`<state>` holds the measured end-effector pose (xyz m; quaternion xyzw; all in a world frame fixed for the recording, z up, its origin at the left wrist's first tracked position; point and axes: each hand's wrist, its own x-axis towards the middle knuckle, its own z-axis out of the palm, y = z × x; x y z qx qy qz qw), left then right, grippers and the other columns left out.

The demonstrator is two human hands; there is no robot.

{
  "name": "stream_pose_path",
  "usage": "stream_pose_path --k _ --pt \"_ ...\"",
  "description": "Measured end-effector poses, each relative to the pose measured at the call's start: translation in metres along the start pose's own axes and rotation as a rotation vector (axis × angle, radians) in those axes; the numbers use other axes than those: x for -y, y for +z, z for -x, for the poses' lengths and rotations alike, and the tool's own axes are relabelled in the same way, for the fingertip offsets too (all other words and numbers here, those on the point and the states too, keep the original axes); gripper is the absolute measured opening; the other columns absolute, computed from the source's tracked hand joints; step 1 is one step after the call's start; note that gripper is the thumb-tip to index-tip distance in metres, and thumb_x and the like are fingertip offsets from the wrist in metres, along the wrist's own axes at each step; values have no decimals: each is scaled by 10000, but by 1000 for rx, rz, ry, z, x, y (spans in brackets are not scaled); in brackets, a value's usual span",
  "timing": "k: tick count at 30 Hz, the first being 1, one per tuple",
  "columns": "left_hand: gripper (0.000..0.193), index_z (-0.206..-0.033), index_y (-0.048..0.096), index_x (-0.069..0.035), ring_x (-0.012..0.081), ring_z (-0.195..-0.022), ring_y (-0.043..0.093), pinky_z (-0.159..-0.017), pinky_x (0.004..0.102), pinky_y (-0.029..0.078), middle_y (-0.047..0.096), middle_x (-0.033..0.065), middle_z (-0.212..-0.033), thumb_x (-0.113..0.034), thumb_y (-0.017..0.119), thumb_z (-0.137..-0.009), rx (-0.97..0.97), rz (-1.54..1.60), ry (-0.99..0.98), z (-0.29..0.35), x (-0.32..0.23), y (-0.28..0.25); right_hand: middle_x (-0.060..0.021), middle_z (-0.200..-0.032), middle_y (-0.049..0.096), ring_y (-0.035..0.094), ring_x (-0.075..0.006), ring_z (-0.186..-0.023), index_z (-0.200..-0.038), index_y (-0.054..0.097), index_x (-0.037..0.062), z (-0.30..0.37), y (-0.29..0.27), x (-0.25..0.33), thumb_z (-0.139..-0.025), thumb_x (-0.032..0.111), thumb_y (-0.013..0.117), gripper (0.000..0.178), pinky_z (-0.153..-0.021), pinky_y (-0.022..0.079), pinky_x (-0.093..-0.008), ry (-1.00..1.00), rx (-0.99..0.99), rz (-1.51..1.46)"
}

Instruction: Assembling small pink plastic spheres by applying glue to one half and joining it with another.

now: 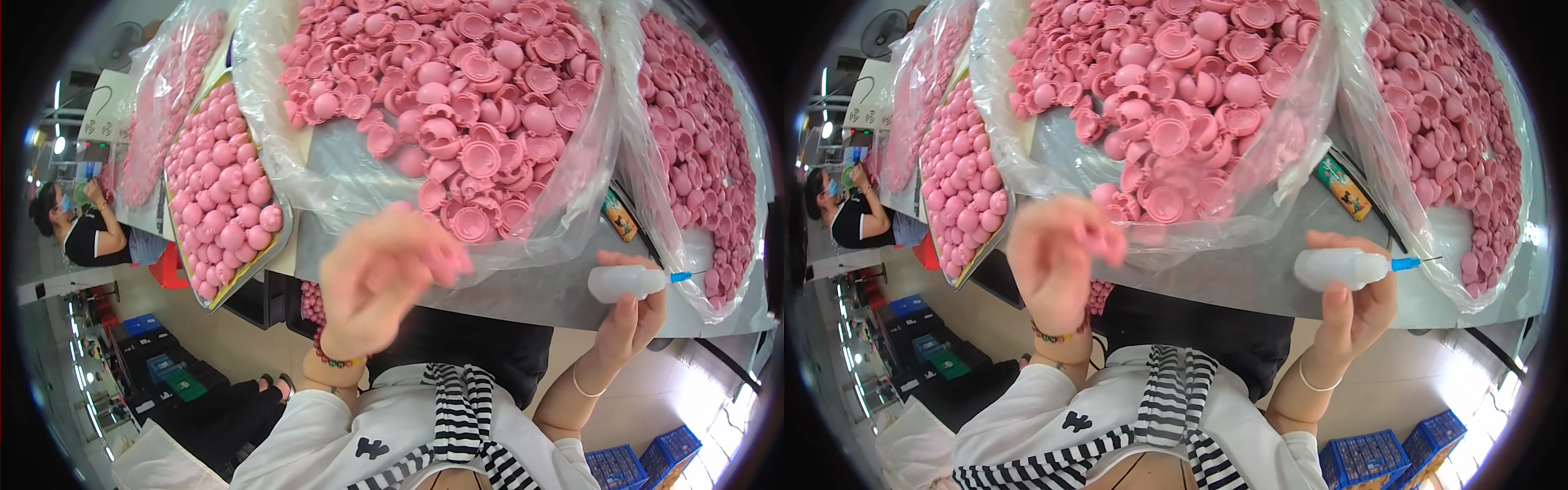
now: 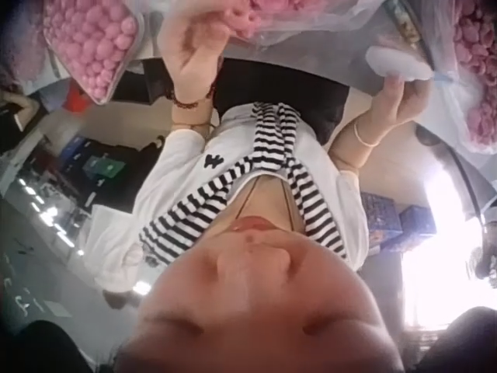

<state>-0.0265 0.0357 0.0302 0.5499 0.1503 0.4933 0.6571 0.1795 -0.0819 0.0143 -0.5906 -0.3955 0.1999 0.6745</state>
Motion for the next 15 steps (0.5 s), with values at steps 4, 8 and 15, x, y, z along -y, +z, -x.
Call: stream_pose_path --k 4,8,15 --pt "274 -991 501 18 181 -873 536 -776 289 439 408 145 -1073 -1 617 -744 222 461 -237 16 17 28 -235 -869 594 591 -238 -707 -934 491 -47 25 24 23 -750 399 623 501 -597 459 -283 158 103 -375" --pt "301 -999 497 6 142 -828 495 -802 276 409 369 118 -1107 50 610 -723 228 438 -250 27 34 44 -217 -813 616 584 -213 -644 -944 500 -64 35 35 18 -754 369 629 490 -564 460 -286 104 163 -536" --pt "294 -1081 479 21 159 -886 517 -739 282 469 408 192 -1178 57 519 -792 199 575 -372 30 31 44 -155 -739 593 582 -186 -639 -967 459 -57 36 16 29 -734 458 633 592 -539 440 -258 245 85 -423"
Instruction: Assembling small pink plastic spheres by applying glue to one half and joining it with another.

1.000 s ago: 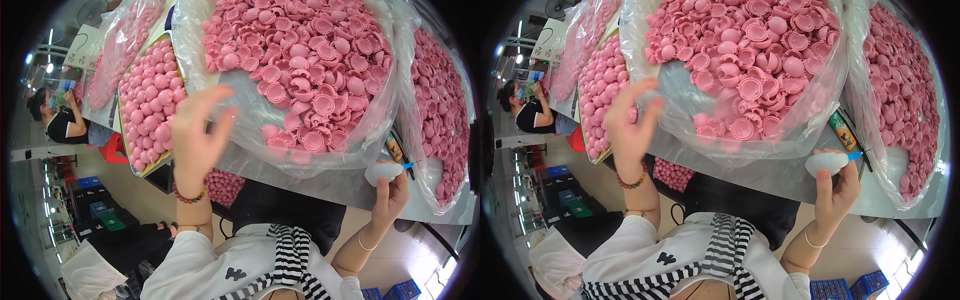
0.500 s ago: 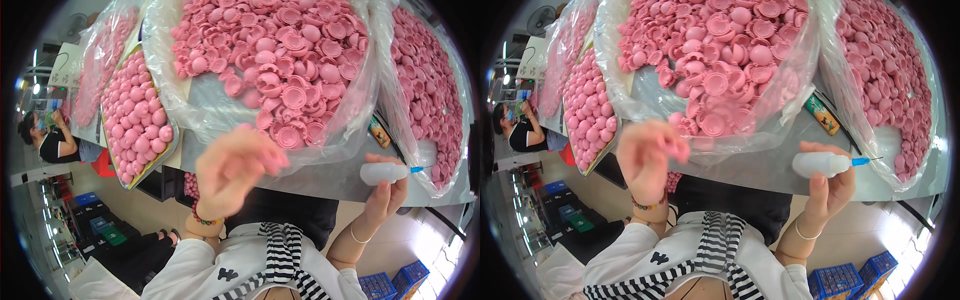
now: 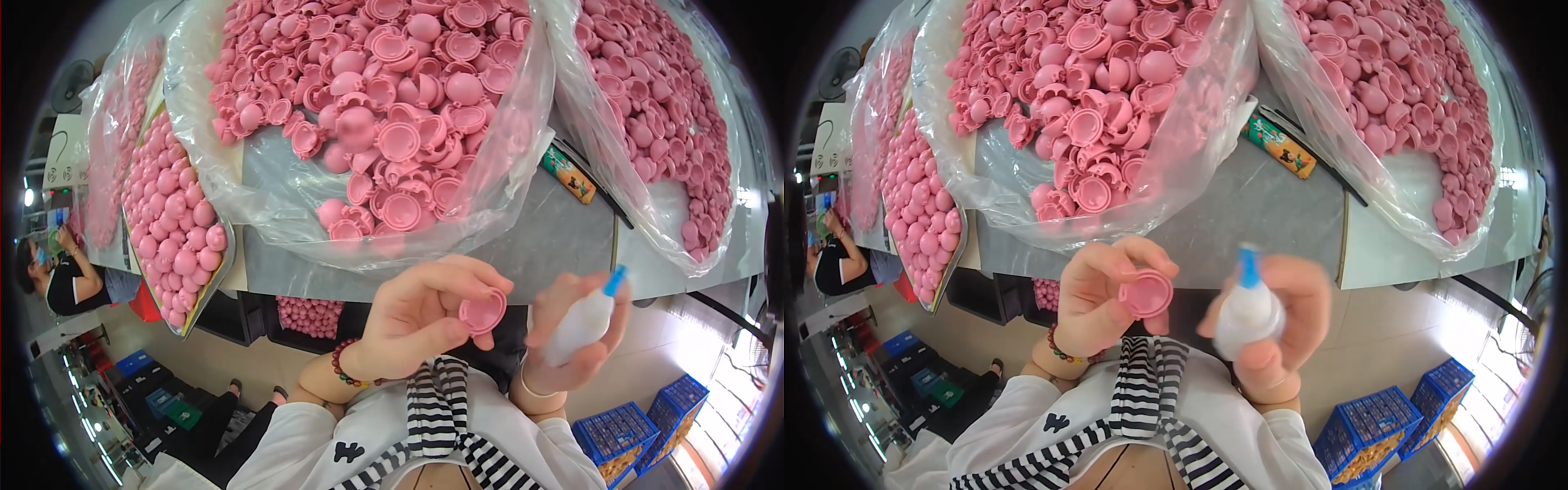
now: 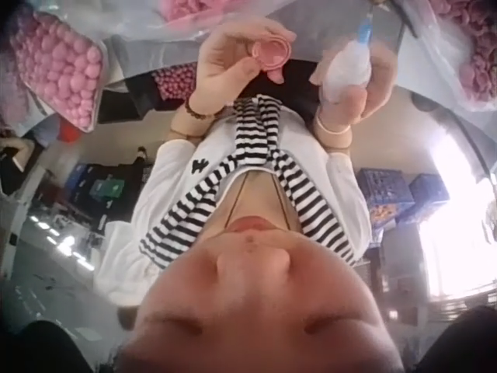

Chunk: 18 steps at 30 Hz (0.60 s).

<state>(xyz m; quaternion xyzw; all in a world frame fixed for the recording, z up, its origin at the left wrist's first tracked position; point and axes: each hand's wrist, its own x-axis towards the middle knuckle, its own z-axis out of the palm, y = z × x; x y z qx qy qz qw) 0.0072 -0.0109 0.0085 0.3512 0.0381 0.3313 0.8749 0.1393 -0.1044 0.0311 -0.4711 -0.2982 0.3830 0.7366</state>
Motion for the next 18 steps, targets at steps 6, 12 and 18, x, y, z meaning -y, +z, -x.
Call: stream_pose_path --k 6,12,18 --pt "341 -1064 445 -31 232 -768 609 -656 302 521 436 295 -1132 -55 618 -772 11 -84 -74 -2 -3 3 -35 -766 367 308 -119 -672 -932 504 -2 -21 -4 -6 -732 308 641 394 -461 239 -213 -585 -61 44" --pt "409 -1123 410 34 286 -1125 462 -927 365 392 463 272 -1168 79 566 -747 18 72 -77 2 0 -4 -29 -636 412 324 -110 -519 -829 535 -42 -11 -3 8 -755 569 532 615 -409 194 -235 -747 148 439" --pt "414 -1119 417 35 282 -1123 465 -932 365 390 462 274 -1170 88 572 -739 6 62 -85 0 0 -3 -45 -620 439 383 -121 -476 -819 534 -53 -11 3 15 -803 561 464 618 -372 261 -238 -745 171 559"
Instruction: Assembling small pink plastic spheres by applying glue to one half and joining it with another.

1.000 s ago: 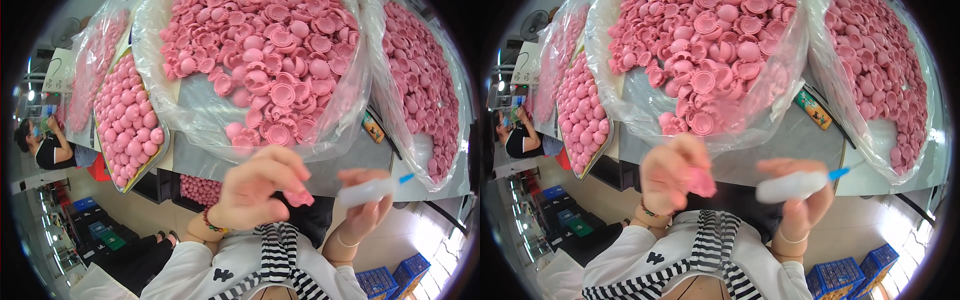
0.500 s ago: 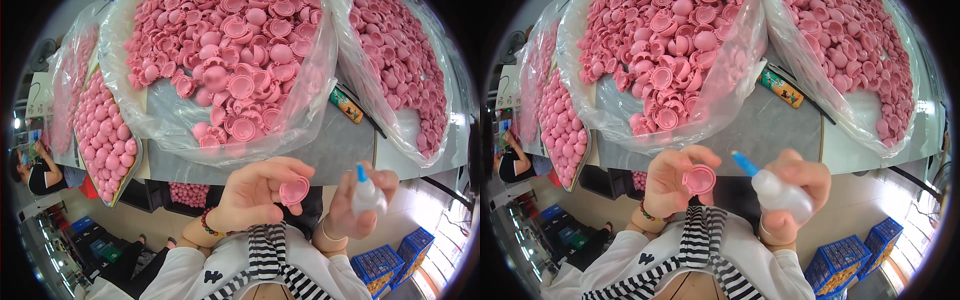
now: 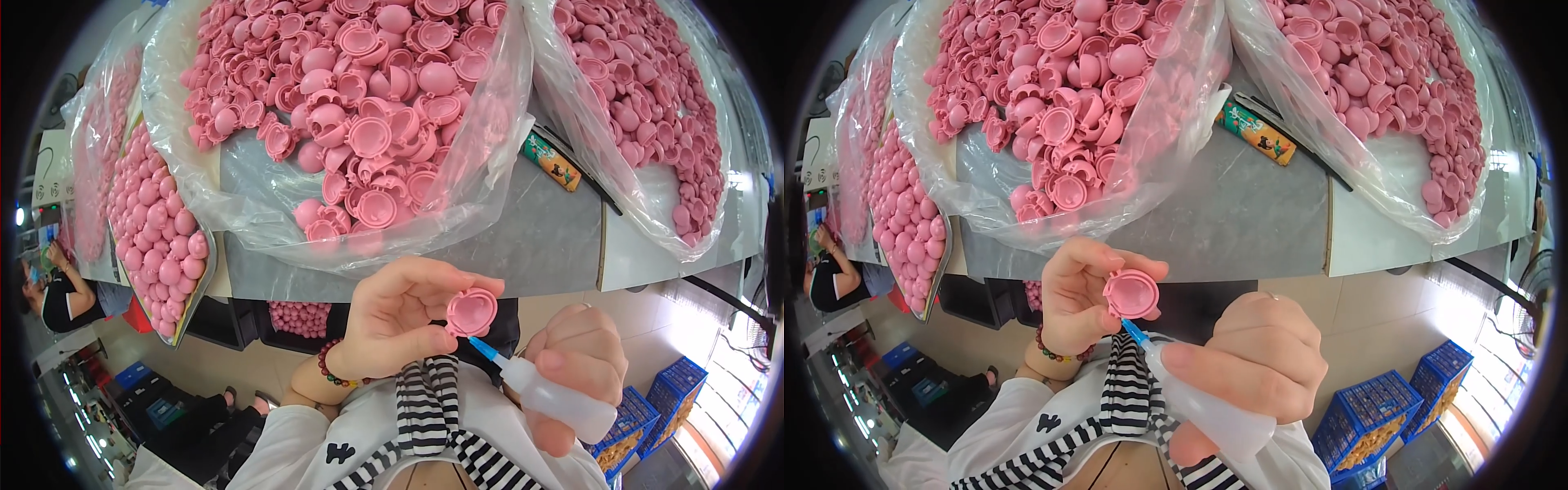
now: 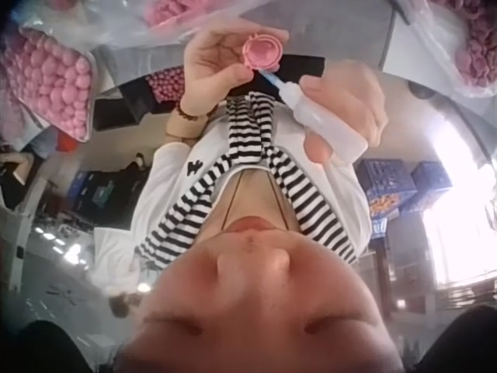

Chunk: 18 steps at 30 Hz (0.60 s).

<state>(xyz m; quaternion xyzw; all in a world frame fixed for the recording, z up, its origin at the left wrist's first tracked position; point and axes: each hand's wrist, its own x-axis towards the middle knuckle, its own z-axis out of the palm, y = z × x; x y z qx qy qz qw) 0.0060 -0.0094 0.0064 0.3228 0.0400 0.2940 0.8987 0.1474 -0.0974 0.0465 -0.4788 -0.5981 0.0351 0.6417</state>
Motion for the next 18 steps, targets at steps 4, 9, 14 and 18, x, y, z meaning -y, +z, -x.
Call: stream_pose_path --k 4,9,14,18 --pt "413 -1119 419 38 279 -1116 472 -930 364 393 465 272 -1168 84 576 -740 11 -5 -5 0 0 -1 -28 -602 452 412 -127 -467 -789 580 -29 3 4 2 -761 548 526 580 -380 303 -240 45 -34 27" --pt "422 -1124 424 44 274 -1107 480 -923 359 399 467 272 -1167 70 594 -738 -6 -17 14 2 -1 -1 -20 -609 484 443 -132 -470 -768 624 -8 6 6 0 -721 536 590 547 -395 338 -245 49 -152 15" --pt "418 -1122 432 52 271 -1100 485 -923 362 400 469 268 -1166 73 594 -737 5 -18 16 1 -1 -1 -46 -588 427 379 -129 -479 -882 554 -58 5 4 -6 -821 571 410 648 -404 254 -250 -9 -52 57" --pt "419 -1124 434 61 266 -1099 485 -926 366 398 470 265 -1166 78 593 -736 -14 -25 32 3 -1 -2 -47 -595 427 369 -128 -479 -889 552 -64 5 8 -8 -818 579 406 662 -400 247 -253 -14 -26 69"
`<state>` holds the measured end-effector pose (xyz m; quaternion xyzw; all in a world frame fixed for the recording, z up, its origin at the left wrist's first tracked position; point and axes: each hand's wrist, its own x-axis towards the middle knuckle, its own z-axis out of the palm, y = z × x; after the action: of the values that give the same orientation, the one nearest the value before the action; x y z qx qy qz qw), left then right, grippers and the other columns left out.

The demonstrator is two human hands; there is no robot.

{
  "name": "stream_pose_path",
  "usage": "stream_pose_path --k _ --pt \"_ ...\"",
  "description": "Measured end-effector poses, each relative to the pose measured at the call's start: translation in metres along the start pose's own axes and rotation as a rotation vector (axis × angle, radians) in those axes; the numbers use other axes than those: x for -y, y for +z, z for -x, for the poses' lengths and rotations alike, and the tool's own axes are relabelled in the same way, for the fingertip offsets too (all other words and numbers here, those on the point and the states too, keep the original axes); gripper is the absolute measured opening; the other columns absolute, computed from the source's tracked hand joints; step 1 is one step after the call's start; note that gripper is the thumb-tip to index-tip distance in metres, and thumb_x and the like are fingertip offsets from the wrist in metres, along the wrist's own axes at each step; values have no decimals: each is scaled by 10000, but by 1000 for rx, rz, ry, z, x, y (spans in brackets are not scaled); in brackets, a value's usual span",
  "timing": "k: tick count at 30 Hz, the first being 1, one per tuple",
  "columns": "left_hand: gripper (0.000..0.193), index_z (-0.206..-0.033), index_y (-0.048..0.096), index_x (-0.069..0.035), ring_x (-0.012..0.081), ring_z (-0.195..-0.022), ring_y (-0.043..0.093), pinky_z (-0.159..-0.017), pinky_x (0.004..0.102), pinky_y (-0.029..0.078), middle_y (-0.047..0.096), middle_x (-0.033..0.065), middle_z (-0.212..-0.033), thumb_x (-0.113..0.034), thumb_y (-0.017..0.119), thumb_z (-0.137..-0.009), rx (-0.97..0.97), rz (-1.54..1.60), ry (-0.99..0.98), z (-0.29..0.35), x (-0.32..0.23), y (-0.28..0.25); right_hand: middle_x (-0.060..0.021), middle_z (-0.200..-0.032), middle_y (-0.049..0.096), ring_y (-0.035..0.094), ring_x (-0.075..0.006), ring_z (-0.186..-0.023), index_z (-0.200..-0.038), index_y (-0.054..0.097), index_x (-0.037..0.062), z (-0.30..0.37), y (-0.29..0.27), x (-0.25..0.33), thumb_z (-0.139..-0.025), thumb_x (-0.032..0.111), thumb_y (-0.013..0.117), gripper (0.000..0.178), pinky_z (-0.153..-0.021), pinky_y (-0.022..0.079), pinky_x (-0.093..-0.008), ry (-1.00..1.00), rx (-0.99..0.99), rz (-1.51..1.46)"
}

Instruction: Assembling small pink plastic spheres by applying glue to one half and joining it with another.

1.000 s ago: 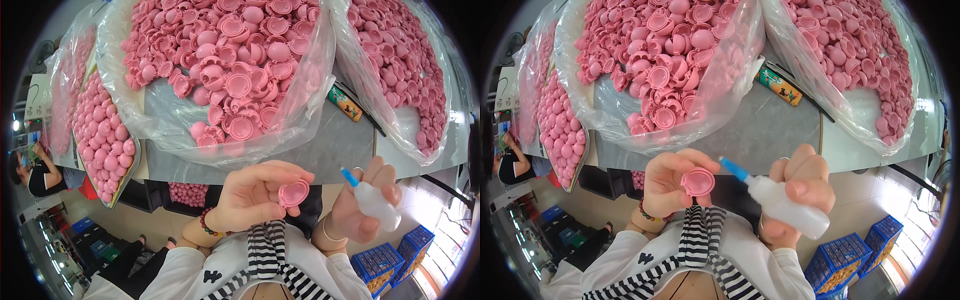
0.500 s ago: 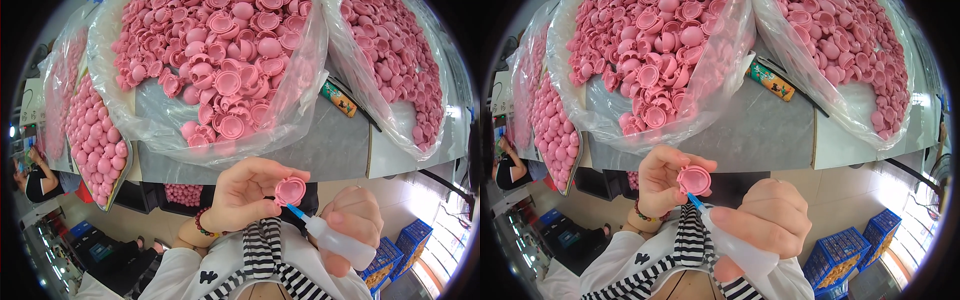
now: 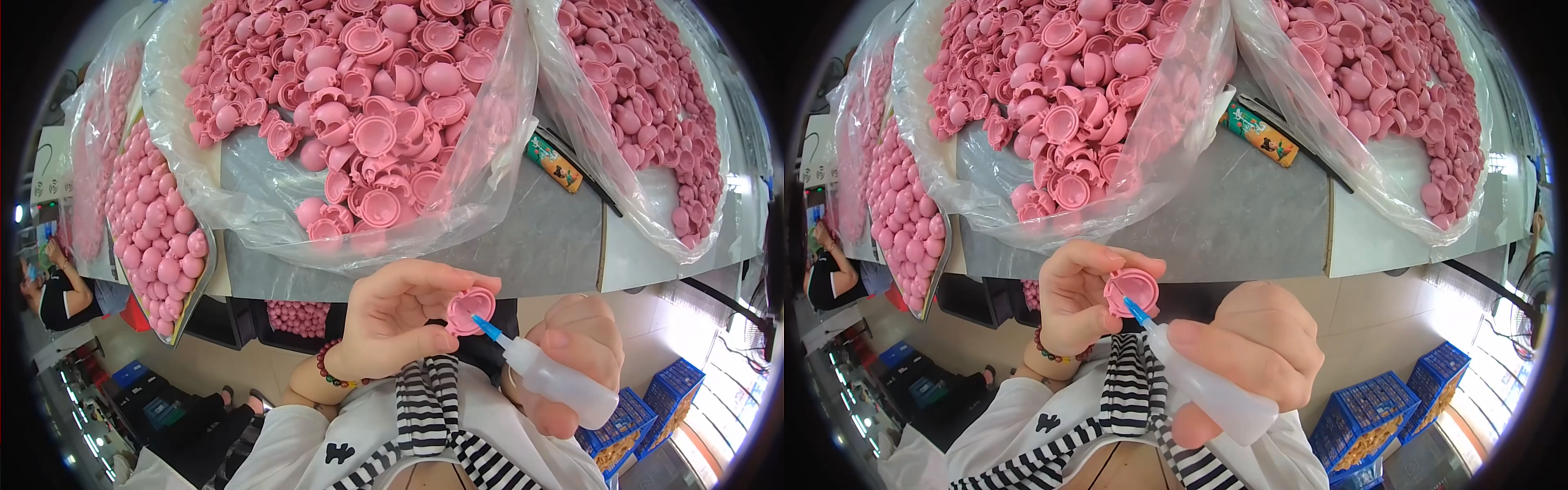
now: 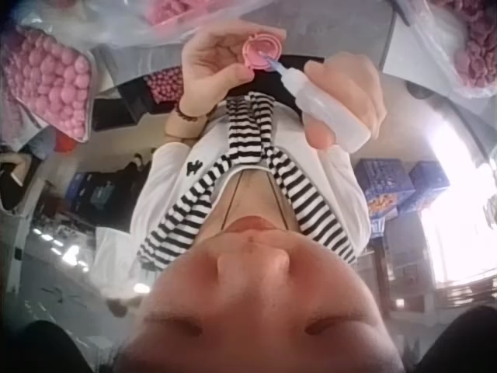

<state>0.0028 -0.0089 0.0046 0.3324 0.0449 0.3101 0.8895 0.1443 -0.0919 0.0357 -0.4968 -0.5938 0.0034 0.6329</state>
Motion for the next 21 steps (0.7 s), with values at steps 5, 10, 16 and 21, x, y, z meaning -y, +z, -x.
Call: stream_pose_path --k 5,10,16,21 --pt "431 -1131 431 67 257 -1089 491 -918 362 407 472 258 -1165 83 596 -733 6 -41 16 0 -2 1 -51 -582 434 388 -139 -477 -880 558 -59 -1 -1 1 -827 579 380 664 -389 255 -245 -8 -79 18" --pt "433 -1078 461 30 282 -916 583 -792 349 481 488 311 -1098 0 675 -703 -74 -310 50 1 -4 4 -38 -580 468 413 -132 -453 -828 588 -43 -2 5 0 -791 560 458 618 -371 291 -242 9 -123 49" --pt "335 -997 563 82 254 -974 563 -804 316 470 512 246 -1121 66 661 -677 -123 -733 236 2 -8 6 -47 -607 463 401 -137 -478 -847 581 -46 1 3 -4 -790 556 468 615 -378 278 -240 0 -123 -15" --pt "389 -1110 471 38 280 -956 570 -824 348 457 485 279 -1141 65 588 -740 -36 -194 187 -1 -4 0 -135 -822 516 500 -200 -708 -1037 500 -65 -1 -9 -22 -821 345 503 463 -561 399 -271 102 -158 124"
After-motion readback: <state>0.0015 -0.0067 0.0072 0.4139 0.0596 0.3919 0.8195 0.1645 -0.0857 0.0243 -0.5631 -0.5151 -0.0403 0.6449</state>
